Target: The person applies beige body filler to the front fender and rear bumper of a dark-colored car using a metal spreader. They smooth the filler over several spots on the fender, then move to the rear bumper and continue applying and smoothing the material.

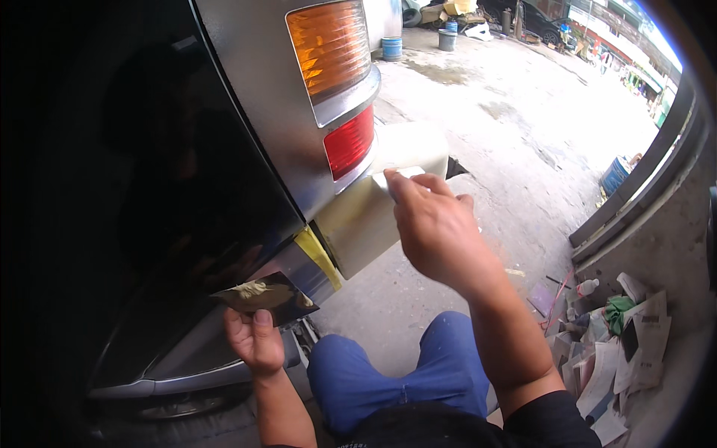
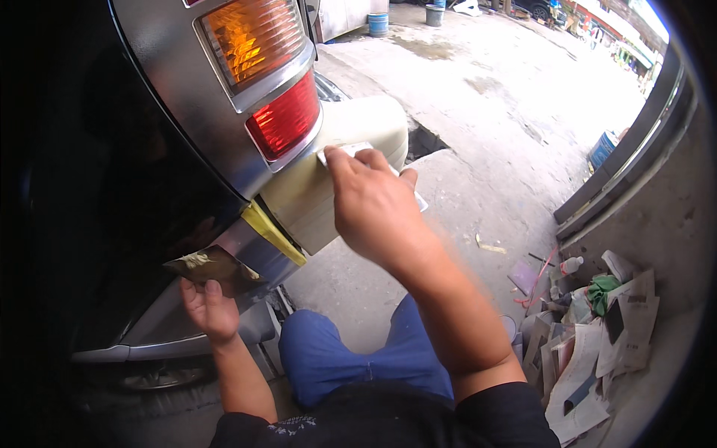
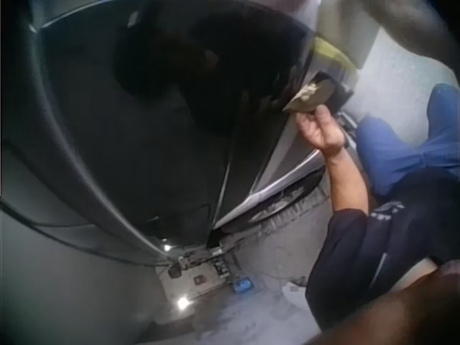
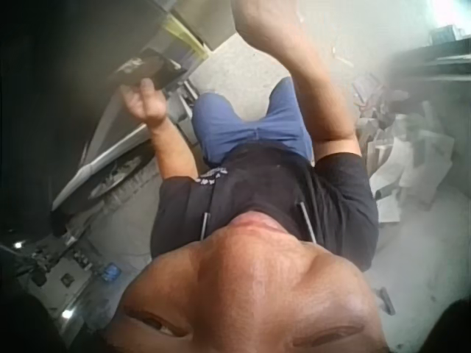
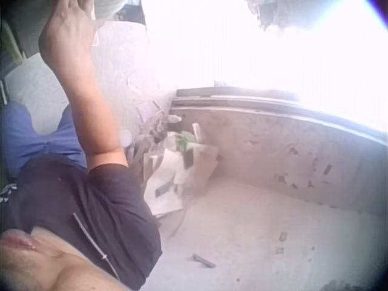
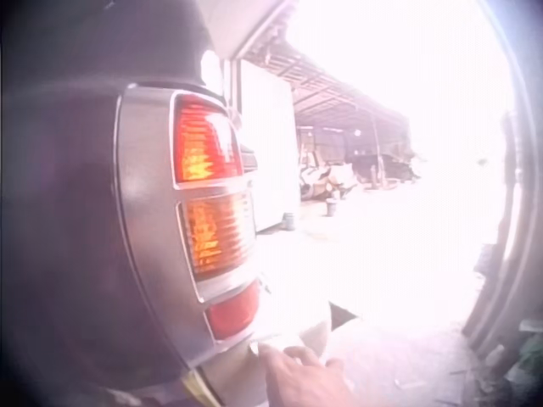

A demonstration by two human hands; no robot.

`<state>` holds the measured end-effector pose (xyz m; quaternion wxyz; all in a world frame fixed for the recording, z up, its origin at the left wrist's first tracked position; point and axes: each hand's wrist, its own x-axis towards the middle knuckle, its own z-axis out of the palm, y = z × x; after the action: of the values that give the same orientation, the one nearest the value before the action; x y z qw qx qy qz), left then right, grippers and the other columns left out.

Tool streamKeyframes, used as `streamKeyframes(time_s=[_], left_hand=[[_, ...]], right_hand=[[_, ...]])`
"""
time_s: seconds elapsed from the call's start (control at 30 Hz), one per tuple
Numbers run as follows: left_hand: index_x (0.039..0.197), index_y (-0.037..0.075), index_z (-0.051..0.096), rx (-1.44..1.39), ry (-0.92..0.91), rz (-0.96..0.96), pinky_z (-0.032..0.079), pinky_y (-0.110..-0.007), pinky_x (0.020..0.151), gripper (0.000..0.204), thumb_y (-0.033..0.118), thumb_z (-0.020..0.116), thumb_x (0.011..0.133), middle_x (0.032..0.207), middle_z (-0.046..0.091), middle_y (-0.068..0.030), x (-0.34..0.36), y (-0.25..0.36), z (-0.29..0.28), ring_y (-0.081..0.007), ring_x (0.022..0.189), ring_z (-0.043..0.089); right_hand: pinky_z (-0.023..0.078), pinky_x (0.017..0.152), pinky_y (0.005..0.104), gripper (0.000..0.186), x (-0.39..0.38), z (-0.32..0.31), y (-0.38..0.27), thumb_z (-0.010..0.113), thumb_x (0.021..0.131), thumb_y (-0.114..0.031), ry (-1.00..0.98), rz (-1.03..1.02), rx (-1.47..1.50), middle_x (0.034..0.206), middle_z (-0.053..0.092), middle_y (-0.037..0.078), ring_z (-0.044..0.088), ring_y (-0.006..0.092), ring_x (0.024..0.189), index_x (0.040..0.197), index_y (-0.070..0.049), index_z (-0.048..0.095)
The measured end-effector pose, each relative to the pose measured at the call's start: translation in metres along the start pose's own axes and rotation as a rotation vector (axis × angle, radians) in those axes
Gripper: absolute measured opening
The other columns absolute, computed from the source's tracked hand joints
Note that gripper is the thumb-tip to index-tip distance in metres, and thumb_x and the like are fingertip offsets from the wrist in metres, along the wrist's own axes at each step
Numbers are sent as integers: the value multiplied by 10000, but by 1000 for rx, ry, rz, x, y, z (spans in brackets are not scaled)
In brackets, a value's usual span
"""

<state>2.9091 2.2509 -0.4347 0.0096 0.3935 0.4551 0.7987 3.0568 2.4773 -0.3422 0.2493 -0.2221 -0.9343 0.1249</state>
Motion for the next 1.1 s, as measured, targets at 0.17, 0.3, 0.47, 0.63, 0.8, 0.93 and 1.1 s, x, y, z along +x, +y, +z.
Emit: streamKeyframes(time_s=[0.17,0.3,0.47,0.63,0.8,0.93,1.1], left_hand=[[1256,-20,479,-30,3,19,398,-349,998,376,30,540,888,1198,577,-141,-6,-5,-3,-204,1100,545],[1336,5,408,-30,-124,38,406,-394,1021,431,6,480,910,1297,520,-136,-2,-5,-12,-238,1177,522],[1272,-24,456,-13,-20,4,406,-357,994,387,25,520,894,1220,561,-150,-2,-2,-4,-217,1104,545],[1276,-24,453,-16,-12,-6,415,-365,989,389,25,516,895,1230,552,-148,-3,0,-1,-220,1113,543],[1325,-5,405,5,-96,10,436,-416,1000,413,17,469,917,1286,522,-130,-2,-6,-8,-241,1167,527],[1306,-4,417,50,-77,2,439,-409,997,392,25,476,920,1270,529,-128,-2,-3,-9,-235,1156,532],[1269,-38,441,4,-42,-8,401,-371,1008,385,34,514,899,1229,547,-152,-2,-3,-5,-221,1121,540]], right_hand=[[396,774,569,493,-29,37,-22,476,832,-74,68,-58,-47,1339,526,84,482,269,1184,1322,-23,445],[383,806,557,501,-40,50,-12,480,841,-75,91,-96,-22,1343,523,73,463,253,1215,1340,-48,445],[372,839,568,435,-28,25,22,452,888,-75,184,35,65,1219,599,85,494,281,1202,1323,-54,445],[383,823,580,444,-23,32,13,448,875,-73,152,4,51,1275,568,99,492,281,1198,1318,-46,448],[377,824,567,489,-45,65,4,465,858,-75,154,-60,24,1312,543,83,485,280,1204,1346,-61,430],[374,837,579,453,-41,37,24,439,886,-72,162,-8,79,1205,607,85,497,281,1208,1338,-61,426],[403,839,617,426,-5,-2,45,418,877,-52,99,20,55,1152,638,112,504,271,1204,1300,-20,464]])
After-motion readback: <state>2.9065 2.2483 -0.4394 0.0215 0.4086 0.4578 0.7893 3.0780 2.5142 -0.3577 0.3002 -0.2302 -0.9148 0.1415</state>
